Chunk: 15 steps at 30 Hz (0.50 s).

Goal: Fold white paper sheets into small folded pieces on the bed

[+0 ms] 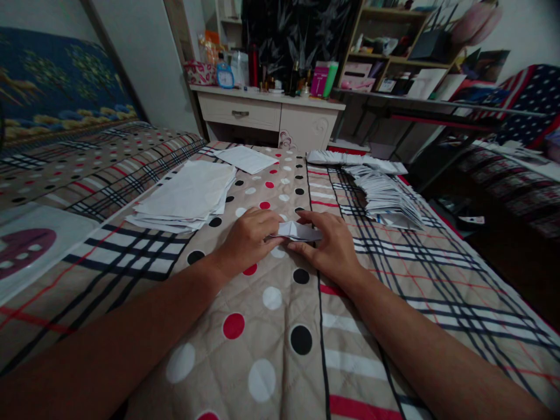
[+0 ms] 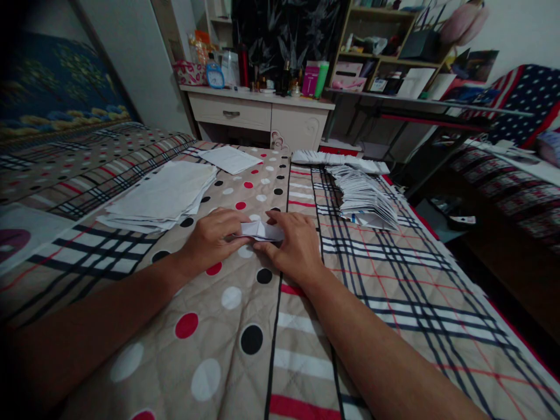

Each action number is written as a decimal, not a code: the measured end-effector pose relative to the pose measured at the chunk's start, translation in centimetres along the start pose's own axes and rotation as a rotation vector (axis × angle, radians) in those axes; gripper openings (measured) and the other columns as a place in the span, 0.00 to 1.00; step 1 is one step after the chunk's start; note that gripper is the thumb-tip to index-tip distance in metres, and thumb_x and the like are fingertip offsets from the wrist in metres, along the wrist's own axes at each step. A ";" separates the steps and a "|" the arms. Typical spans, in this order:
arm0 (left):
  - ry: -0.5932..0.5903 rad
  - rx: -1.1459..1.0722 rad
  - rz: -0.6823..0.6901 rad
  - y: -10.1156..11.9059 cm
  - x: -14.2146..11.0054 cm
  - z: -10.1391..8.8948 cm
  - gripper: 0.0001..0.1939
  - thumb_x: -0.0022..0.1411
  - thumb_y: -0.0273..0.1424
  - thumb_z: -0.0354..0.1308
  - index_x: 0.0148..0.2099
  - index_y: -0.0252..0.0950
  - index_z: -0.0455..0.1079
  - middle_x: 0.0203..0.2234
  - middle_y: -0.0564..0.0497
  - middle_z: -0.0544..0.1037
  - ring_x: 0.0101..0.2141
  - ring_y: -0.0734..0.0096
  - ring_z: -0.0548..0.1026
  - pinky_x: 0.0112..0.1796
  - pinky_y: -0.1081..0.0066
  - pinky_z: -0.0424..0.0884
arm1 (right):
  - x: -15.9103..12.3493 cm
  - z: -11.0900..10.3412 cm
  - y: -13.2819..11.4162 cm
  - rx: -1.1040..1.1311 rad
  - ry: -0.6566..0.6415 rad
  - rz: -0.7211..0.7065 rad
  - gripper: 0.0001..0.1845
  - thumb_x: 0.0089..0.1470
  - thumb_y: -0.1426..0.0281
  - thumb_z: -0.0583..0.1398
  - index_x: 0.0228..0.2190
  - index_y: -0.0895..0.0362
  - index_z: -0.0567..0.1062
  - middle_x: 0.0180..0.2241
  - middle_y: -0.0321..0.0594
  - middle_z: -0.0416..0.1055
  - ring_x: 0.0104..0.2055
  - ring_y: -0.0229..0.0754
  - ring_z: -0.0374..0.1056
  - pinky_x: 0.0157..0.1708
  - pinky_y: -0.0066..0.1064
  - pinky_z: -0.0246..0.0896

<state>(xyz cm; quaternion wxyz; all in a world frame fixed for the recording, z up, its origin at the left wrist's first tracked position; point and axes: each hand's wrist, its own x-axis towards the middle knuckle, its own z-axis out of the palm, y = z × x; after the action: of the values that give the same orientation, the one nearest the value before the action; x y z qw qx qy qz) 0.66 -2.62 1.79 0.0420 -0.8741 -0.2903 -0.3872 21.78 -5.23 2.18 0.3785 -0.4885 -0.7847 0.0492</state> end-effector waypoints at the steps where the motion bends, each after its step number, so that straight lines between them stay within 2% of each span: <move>1: -0.002 -0.004 0.014 0.1 0.0 0.0 0.10 0.57 0.28 0.66 0.28 0.36 0.67 0.37 0.46 0.81 0.39 0.63 0.78 0.42 0.63 0.71 | 0.0 0.1 0.1 -0.018 0.000 0.004 0.31 0.41 0.57 0.71 0.47 0.53 0.75 0.39 0.44 0.79 0.43 0.53 0.72 0.46 0.46 0.60; 4: -0.009 -0.016 0.025 0.2 0.1 0.1 0.11 0.57 0.31 0.66 0.29 0.36 0.66 0.35 0.48 0.81 0.36 0.65 0.78 0.41 0.64 0.70 | 0.1 0.4 0.4 -0.001 0.004 0.013 0.24 0.43 0.58 0.71 0.42 0.52 0.79 0.35 0.42 0.80 0.38 0.51 0.73 0.43 0.43 0.59; 7: 0.023 0.001 -0.035 0.4 0.3 0.1 0.10 0.56 0.32 0.68 0.35 0.37 0.69 0.31 0.51 0.81 0.33 0.66 0.77 0.40 0.65 0.68 | 0.1 0.4 0.3 0.043 -0.007 -0.026 0.13 0.44 0.61 0.72 0.32 0.53 0.80 0.29 0.38 0.79 0.35 0.48 0.72 0.40 0.40 0.58; 9: 0.031 0.017 -0.067 0.6 0.3 0.1 0.14 0.54 0.33 0.69 0.42 0.37 0.71 0.34 0.50 0.82 0.34 0.65 0.78 0.41 0.64 0.67 | 0.2 0.3 0.1 0.062 -0.004 -0.039 0.10 0.44 0.64 0.71 0.27 0.53 0.79 0.26 0.36 0.77 0.33 0.46 0.71 0.39 0.39 0.57; 11: -0.012 0.021 -0.065 0.7 0.4 0.1 0.17 0.54 0.34 0.69 0.45 0.37 0.72 0.37 0.49 0.82 0.36 0.63 0.78 0.42 0.62 0.65 | 0.2 0.3 0.0 0.077 -0.003 -0.040 0.09 0.44 0.65 0.71 0.25 0.54 0.78 0.24 0.35 0.75 0.31 0.44 0.69 0.39 0.38 0.56; 15: -0.064 -0.006 -0.116 0.6 0.3 0.3 0.08 0.55 0.34 0.69 0.35 0.38 0.75 0.30 0.53 0.82 0.34 0.65 0.78 0.42 0.61 0.63 | 0.1 0.6 0.2 0.120 -0.019 -0.045 0.09 0.47 0.64 0.70 0.25 0.55 0.78 0.22 0.35 0.74 0.28 0.41 0.67 0.36 0.36 0.56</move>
<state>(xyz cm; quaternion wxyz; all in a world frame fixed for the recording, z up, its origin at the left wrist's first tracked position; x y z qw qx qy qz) 1.35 -2.92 1.83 0.0077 -0.8679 -0.3404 -0.3618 21.52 -4.87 1.74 0.4005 -0.4466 -0.7948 0.0920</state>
